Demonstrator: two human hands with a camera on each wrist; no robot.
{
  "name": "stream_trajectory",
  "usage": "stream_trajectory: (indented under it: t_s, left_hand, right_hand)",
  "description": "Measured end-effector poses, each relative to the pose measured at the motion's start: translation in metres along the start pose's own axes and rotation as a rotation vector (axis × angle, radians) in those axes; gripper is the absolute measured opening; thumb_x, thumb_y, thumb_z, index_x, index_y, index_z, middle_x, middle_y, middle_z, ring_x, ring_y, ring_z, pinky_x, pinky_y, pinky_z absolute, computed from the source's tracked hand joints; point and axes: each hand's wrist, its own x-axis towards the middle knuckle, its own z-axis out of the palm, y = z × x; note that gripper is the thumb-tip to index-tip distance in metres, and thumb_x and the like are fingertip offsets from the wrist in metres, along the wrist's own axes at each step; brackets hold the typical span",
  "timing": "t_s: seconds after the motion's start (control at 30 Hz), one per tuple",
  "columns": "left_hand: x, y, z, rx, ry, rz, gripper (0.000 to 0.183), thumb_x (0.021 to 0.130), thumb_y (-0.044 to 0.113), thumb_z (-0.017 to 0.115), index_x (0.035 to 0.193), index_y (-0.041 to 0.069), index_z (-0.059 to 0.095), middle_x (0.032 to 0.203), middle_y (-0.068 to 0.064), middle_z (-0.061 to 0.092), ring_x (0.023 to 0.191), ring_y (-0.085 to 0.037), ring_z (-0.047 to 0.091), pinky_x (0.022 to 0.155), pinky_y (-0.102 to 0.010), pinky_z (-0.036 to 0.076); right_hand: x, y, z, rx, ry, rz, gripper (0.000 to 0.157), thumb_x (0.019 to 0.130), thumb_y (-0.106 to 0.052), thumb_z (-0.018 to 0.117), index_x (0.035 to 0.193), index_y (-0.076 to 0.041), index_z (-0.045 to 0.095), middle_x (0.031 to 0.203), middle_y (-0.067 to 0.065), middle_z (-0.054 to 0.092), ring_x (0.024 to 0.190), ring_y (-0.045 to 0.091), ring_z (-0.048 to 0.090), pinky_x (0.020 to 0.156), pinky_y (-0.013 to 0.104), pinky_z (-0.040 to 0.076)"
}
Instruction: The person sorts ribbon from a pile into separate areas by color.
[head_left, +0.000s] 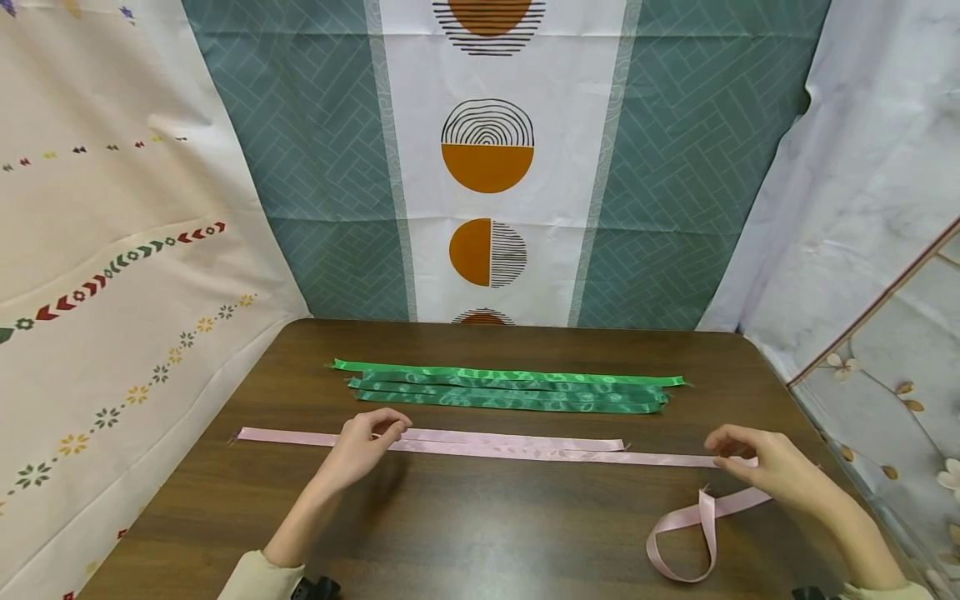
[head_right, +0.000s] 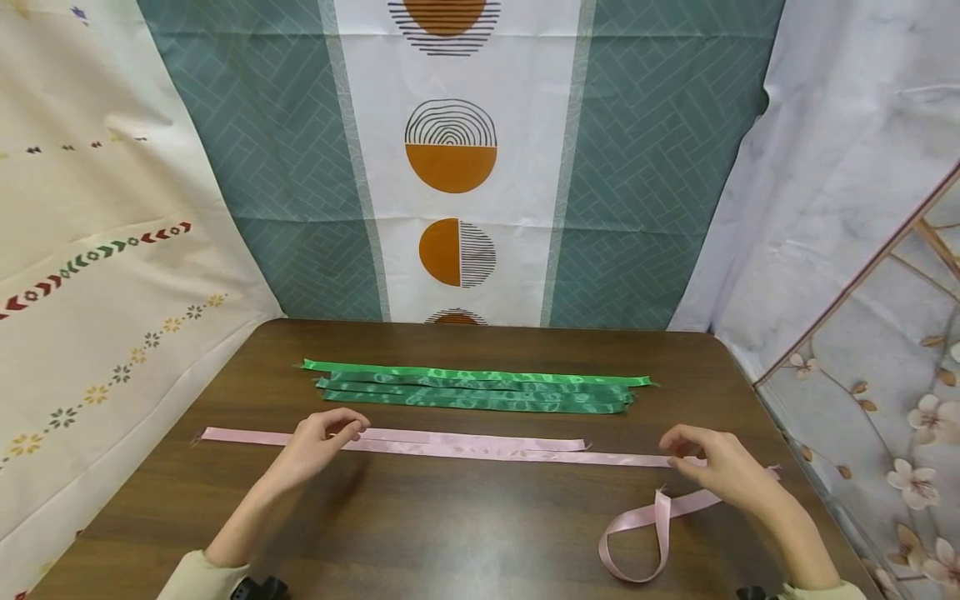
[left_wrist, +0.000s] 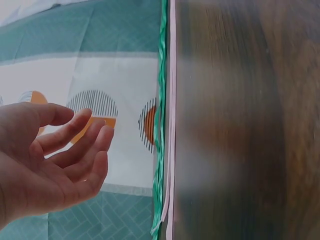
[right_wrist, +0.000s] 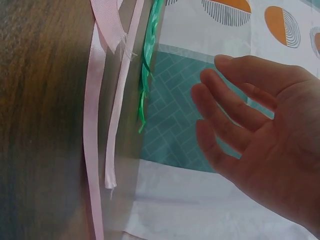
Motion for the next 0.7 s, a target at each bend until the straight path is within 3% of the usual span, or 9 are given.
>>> stream_trajectory:
  t_s: [0.23,0.5,0.7]
  left_hand:
    - [0.003,0.007,0.008,-0.009,-0.047,0.029,0.015,0.096,0.013,0.059,0.102,0.007,0.071,0.101,-0.01,0.072,0.088,-0.015,0.064,0.072,-0.027,0.049]
    - [0.006,0.01,0.022,-0.025,-0.164,0.14,0.019,0.097,0.017,0.058,0.103,0.004,0.07,0.099,-0.012,0.071,0.086,-0.013,0.062,0.073,-0.024,0.049]
    - [0.009,0.015,0.036,-0.052,-0.256,0.158,0.02,0.097,0.018,0.057,0.103,0.003,0.07,0.095,-0.013,0.07,0.084,-0.018,0.061,0.071,-0.023,0.047]
  right_hand:
    - [-0.002,0.001,-0.002,0.007,-0.083,0.0,0.018,0.082,-0.005,0.073,0.093,-0.017,0.065,0.082,-0.012,0.067,0.077,-0.01,0.056,0.06,0.022,0.045]
    - [-0.005,0.008,0.0,0.134,-0.227,0.024,0.015,0.084,-0.005,0.071,0.096,-0.011,0.064,0.085,-0.007,0.066,0.079,-0.009,0.056,0.061,0.022,0.049]
    - [-0.006,0.009,0.0,0.181,-0.34,0.069,0.016,0.084,-0.007,0.07,0.099,-0.009,0.063,0.089,-0.003,0.067,0.08,-0.009,0.055,0.063,0.021,0.049]
